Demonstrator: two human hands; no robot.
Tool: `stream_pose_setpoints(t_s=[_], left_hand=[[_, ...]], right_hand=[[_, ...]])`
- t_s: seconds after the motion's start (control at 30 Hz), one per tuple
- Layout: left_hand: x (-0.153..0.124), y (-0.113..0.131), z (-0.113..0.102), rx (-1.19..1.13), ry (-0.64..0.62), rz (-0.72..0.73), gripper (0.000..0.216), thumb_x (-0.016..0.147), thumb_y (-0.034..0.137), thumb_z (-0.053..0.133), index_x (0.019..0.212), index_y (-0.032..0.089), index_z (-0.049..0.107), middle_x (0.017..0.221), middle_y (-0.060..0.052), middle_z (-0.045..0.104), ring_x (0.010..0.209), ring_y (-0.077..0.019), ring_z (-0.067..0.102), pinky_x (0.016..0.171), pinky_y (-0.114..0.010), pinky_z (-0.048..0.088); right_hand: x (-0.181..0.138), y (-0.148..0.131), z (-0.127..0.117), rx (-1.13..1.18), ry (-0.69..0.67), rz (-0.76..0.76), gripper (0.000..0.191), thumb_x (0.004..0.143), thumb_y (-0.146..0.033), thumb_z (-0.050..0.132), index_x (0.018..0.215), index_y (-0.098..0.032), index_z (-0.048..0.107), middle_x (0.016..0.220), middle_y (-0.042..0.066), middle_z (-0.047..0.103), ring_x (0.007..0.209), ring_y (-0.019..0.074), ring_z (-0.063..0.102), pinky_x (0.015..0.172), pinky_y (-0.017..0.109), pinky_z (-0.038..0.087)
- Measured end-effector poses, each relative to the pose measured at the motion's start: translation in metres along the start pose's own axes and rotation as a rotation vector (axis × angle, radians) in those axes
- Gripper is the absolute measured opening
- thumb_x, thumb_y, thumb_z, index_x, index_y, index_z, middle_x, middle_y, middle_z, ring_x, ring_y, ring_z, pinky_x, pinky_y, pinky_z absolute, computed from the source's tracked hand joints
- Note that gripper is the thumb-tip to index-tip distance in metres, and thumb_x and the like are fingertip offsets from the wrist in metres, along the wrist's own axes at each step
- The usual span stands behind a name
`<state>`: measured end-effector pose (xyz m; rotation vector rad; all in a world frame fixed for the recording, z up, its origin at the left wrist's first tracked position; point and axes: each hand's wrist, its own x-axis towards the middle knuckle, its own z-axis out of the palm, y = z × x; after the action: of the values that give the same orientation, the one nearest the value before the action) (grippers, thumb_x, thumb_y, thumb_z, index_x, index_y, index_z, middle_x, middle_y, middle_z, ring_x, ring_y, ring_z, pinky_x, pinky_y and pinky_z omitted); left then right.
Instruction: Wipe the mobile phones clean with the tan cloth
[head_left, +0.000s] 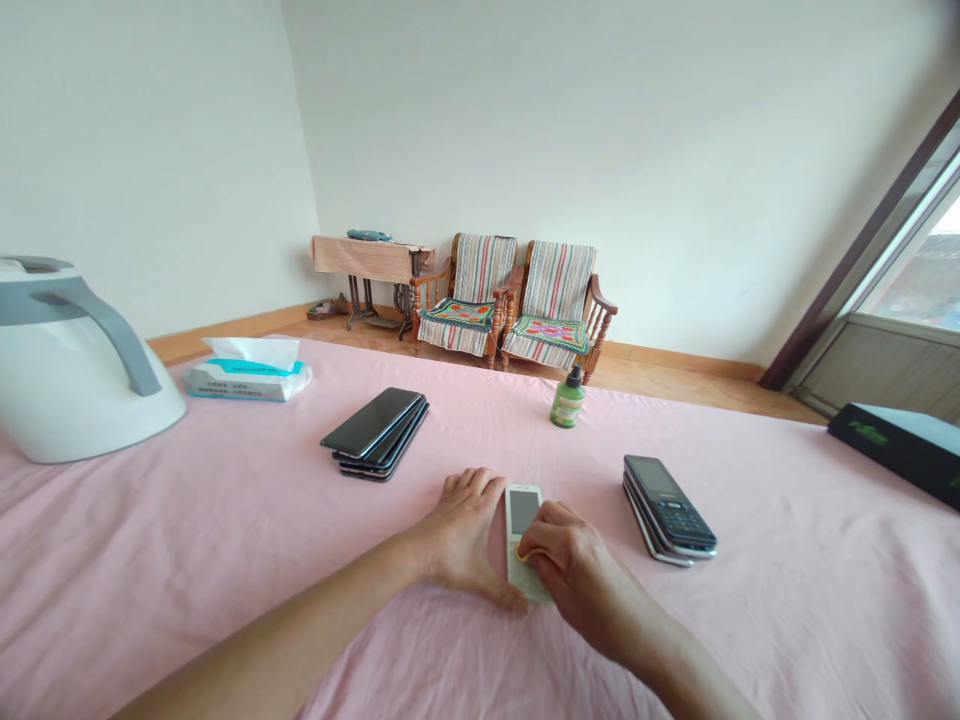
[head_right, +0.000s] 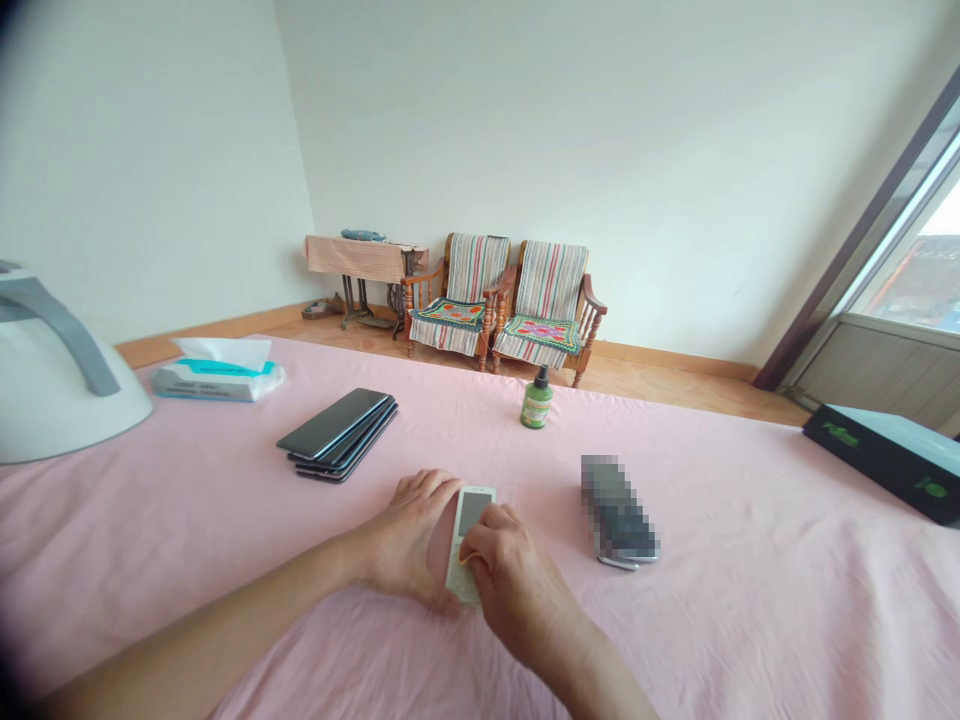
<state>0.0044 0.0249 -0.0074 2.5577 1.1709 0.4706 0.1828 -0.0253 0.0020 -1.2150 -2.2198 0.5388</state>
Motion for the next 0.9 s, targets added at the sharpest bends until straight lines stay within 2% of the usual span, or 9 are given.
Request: stream_pose_setpoints(t_s=[0.2, 0.37, 0.53, 0.63, 0.77, 0.9], left_hand=[[0.000, -0.001, 0.001, 0.008, -0.007, -0.007, 0.090, 0.037, 0.061, 0.079, 0.112, 0.027, 0.045, 0.109, -0.006, 0.047, 0.100, -0.0321, 0.047, 0.088, -0.045, 0.037], [0.000, 0.000, -0.001, 0.008, -0.014, -0.011, 0.091, 0.034, 0.060, 0.080, 0.112, 0.028, 0.046, 0.109, -0.005, 0.048, 0.102, -0.0321, 0.047, 0.089, -0.043, 0.038], [0.000, -0.003, -0.004, -0.005, -0.041, 0.016, 0.095, 0.035, 0.064, 0.079, 0.116, 0.027, 0.045, 0.113, -0.007, 0.047, 0.104, -0.0333, 0.045, 0.091, -0.048, 0.036], [-0.001, -0.005, -0.005, -0.017, -0.046, 0.034, 0.102, 0.034, 0.064, 0.079, 0.120, 0.025, 0.041, 0.115, -0.008, 0.047, 0.106, -0.0334, 0.045, 0.093, -0.048, 0.036], [-0.001, -0.006, -0.004, -0.009, -0.026, 0.050, 0.102, 0.034, 0.062, 0.079, 0.120, 0.023, 0.041, 0.117, -0.009, 0.047, 0.108, -0.0333, 0.044, 0.096, -0.048, 0.034], [0.000, -0.007, 0.000, 0.010, -0.011, 0.046, 0.096, 0.034, 0.059, 0.080, 0.116, 0.026, 0.044, 0.114, -0.007, 0.048, 0.105, -0.0329, 0.046, 0.092, -0.046, 0.037]], right_hand=[[-0.001, 0.000, 0.001, 0.020, 0.057, 0.013, 0.027, 0.075, 0.005, 0.046, 0.077, -0.017, 0.063, 0.086, 0.004, 0.057, 0.081, 0.0156, 0.052, 0.070, 0.024, 0.039], [-0.003, 0.000, -0.004, 0.096, -0.020, 0.018, 0.028, 0.070, 0.007, 0.047, 0.070, -0.017, 0.062, 0.080, 0.002, 0.057, 0.076, 0.0129, 0.054, 0.068, 0.022, 0.040], [0.001, 0.006, 0.003, 0.125, 0.104, 0.013, 0.025, 0.076, 0.004, 0.049, 0.080, -0.017, 0.063, 0.086, 0.003, 0.057, 0.079, 0.0132, 0.055, 0.070, 0.022, 0.040], [0.005, 0.010, 0.011, 0.115, 0.110, -0.011, 0.023, 0.079, 0.002, 0.049, 0.081, -0.017, 0.063, 0.085, 0.003, 0.057, 0.080, 0.0143, 0.055, 0.070, 0.024, 0.041], [0.006, 0.009, 0.013, 0.086, 0.087, -0.049, 0.026, 0.081, 0.002, 0.048, 0.084, -0.017, 0.065, 0.087, 0.005, 0.057, 0.085, 0.0160, 0.053, 0.073, 0.026, 0.041], [0.000, -0.001, 0.007, 0.086, 0.001, -0.078, 0.029, 0.080, 0.004, 0.047, 0.079, -0.019, 0.065, 0.085, 0.003, 0.056, 0.084, 0.0148, 0.052, 0.071, 0.024, 0.040]])
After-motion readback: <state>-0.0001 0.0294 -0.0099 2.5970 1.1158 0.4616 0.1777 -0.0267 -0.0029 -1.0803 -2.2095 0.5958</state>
